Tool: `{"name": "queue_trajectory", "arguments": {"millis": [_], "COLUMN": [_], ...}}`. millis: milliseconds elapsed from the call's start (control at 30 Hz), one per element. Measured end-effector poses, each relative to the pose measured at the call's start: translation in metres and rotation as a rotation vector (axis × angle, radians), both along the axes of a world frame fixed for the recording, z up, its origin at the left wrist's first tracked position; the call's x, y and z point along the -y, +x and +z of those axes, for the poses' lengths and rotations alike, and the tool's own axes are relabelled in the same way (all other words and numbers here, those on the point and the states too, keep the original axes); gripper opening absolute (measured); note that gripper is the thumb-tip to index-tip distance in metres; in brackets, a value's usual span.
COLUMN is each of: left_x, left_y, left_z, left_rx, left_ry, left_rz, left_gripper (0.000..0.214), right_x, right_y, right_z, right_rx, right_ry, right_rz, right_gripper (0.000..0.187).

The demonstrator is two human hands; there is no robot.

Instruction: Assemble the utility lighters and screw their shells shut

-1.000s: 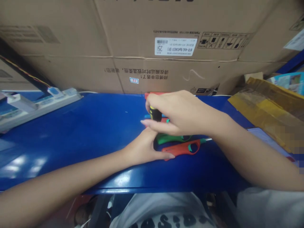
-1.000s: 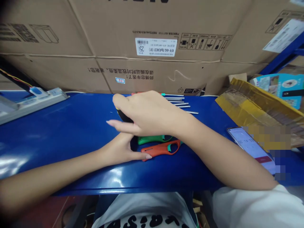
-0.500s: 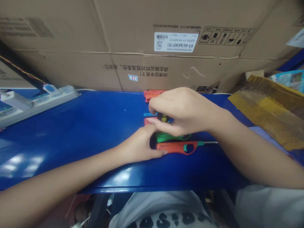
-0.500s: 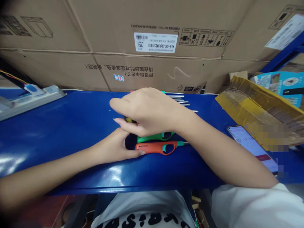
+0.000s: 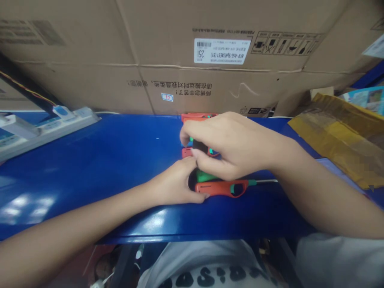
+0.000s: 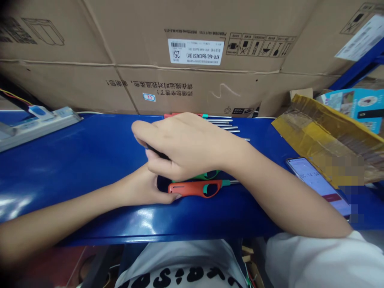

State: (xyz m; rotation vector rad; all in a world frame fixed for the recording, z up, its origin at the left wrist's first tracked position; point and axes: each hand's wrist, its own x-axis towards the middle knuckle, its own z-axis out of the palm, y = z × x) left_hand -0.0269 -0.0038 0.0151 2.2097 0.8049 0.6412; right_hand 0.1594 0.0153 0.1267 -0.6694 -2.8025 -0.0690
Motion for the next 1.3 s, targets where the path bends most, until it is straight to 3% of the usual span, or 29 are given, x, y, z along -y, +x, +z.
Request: {"name": "queue_trajectory", "arguments": {"millis": [100, 267, 567, 733, 1067, 1300], "left_x": [0.0, -0.005, -0.021, -0.022, -0.024, -0.024], "left_y": [0.0, -0.002, -0.013, -0.017, -0.014, -0.015], "left_z": [0.001, -0.001, -0.005, -0.005, -0.005, -0.005], "left_rx": [0.0, 0.046, 0.016, -0.013, 0.018, -0.056], "left_ry": [-0.021, 0.05, 0.127, 0.216, 0.239, 0.241], "left_rz": [-0.042, -0.089, -0.185, -0.224, -0.257, -0.189], "left_gripper": [0.05, 0.072, 0.03, 0.038, 0.037, 0.03], "right_x": [0.003, 0.004, 0.001, 0.002, 0.002, 0.004], "right_y": [0.0, 0.0, 0.002, 0.003, 0.004, 0.005], "right_z": [0.003, 0.004, 0.003, 0.004, 0.006, 0.011], "right_rx": [0.008, 0.017, 0.018, 0.027, 0.046, 0.093], "right_ry": [-0.007, 0.011, 0.1, 0.13, 0.129, 0.098], "right_rz": [-0.01, 0.001, -0.044, -0.036, -0.097, -0.152], "right_gripper": [0.025, 0.027, 0.032, 0.031, 0.034, 0.029]}}
